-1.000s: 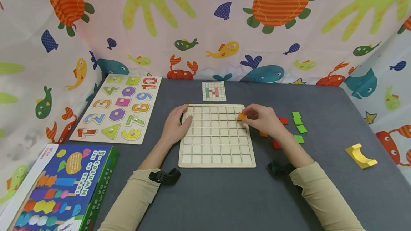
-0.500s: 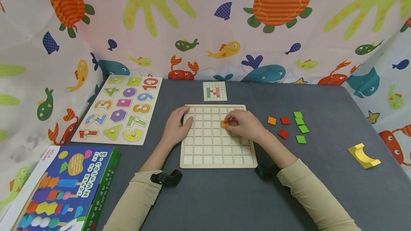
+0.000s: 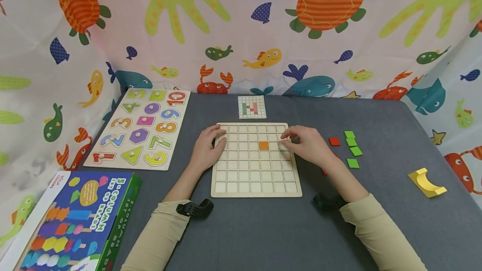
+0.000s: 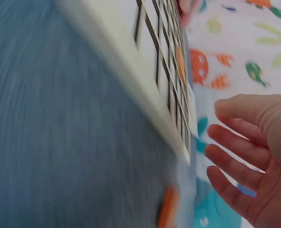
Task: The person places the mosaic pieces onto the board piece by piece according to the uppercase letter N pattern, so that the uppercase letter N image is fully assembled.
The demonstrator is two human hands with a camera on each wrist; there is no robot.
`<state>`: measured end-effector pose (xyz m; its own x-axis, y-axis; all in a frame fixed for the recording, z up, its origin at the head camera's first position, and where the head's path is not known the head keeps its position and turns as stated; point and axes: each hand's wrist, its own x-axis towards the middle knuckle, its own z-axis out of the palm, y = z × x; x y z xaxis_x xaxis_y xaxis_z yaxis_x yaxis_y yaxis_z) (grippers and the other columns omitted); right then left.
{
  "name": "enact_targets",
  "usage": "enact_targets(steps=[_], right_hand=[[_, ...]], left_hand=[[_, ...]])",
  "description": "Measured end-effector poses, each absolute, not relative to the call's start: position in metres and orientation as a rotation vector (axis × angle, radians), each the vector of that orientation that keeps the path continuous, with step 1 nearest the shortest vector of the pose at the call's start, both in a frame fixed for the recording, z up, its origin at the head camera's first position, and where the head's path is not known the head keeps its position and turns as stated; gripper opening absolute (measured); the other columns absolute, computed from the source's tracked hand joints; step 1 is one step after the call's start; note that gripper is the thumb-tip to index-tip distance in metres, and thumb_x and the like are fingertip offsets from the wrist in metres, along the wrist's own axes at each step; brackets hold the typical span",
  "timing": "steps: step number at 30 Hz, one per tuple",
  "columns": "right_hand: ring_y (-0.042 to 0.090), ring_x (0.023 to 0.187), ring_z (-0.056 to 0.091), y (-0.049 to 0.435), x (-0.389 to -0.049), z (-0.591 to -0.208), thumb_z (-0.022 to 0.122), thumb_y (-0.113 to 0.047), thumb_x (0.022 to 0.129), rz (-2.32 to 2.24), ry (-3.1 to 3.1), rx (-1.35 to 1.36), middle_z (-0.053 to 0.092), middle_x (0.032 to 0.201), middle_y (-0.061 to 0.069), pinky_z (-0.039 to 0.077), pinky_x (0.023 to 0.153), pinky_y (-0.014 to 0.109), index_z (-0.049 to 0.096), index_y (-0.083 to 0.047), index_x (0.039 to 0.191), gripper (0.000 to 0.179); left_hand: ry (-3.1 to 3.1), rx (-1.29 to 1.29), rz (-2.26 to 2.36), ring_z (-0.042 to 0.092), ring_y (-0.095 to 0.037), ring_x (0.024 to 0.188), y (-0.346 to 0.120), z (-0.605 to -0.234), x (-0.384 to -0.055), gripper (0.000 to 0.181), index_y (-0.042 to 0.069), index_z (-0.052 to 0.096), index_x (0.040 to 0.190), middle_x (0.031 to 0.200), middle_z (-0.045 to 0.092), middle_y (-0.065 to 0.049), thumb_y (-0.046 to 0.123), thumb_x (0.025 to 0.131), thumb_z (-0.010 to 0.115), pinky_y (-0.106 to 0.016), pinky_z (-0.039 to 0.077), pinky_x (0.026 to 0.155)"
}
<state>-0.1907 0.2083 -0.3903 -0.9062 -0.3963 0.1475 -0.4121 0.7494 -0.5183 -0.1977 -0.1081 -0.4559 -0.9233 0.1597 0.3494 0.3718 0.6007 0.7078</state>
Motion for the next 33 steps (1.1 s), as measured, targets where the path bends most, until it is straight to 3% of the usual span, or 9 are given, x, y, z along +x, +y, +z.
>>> enact_targets(steps=[8, 17, 24, 33], right_hand=[[0.025, 0.092, 0.064, 0.264, -0.177, -0.392, 0.074, -0.018, 0.087, 0.755, -3.052, 0.563, 0.070, 0.099, 0.005, 0.051, 0.082, 0.047, 0.072, -0.011, 0.099, 0.014], [0.024, 0.092, 0.064, 0.279, -0.163, -0.398, 0.077, -0.016, 0.083, 0.752, -3.052, 0.634, 0.071, 0.102, 0.006, 0.051, 0.082, 0.045, 0.071, -0.010, 0.104, 0.023], [0.021, 0.089, 0.065, 0.263, -0.164, -0.398, 0.079, -0.017, 0.082, 0.802, -2.947, 0.665, 0.070, 0.097, 0.001, 0.053, 0.079, 0.043, 0.072, -0.012, 0.099, 0.018], [0.021, 0.083, 0.060, 0.203, -0.170, -0.391, 0.079, -0.015, 0.081, 0.933, -2.961, 0.830, 0.068, 0.094, -0.001, 0.052, 0.074, 0.039, 0.071, -0.012, 0.097, 0.018]], left_hand=[[-2.566, -0.423, -1.248, 0.048, -0.032, 0.127, -0.108, -0.455, -0.196, 0.022, 0.006, 0.073, 0.108, 0.134, 0.056, -0.016, 0.017, 0.096, 0.059, -0.048, 0.037, 0.105], [-2.552, -0.415, -1.246, 0.048, -0.031, 0.127, -0.108, -0.456, -0.197, 0.019, 0.007, 0.075, 0.104, 0.132, 0.057, -0.016, 0.017, 0.096, 0.060, -0.048, 0.038, 0.105], [-2.554, -0.410, -1.260, 0.048, -0.031, 0.128, -0.108, -0.456, -0.197, 0.017, 0.008, 0.075, 0.102, 0.133, 0.057, -0.016, 0.016, 0.095, 0.061, -0.048, 0.037, 0.105], [-2.572, -0.402, -1.256, 0.047, -0.030, 0.129, -0.108, -0.456, -0.197, 0.018, 0.009, 0.075, 0.102, 0.134, 0.057, -0.014, 0.018, 0.096, 0.060, -0.047, 0.037, 0.106]])
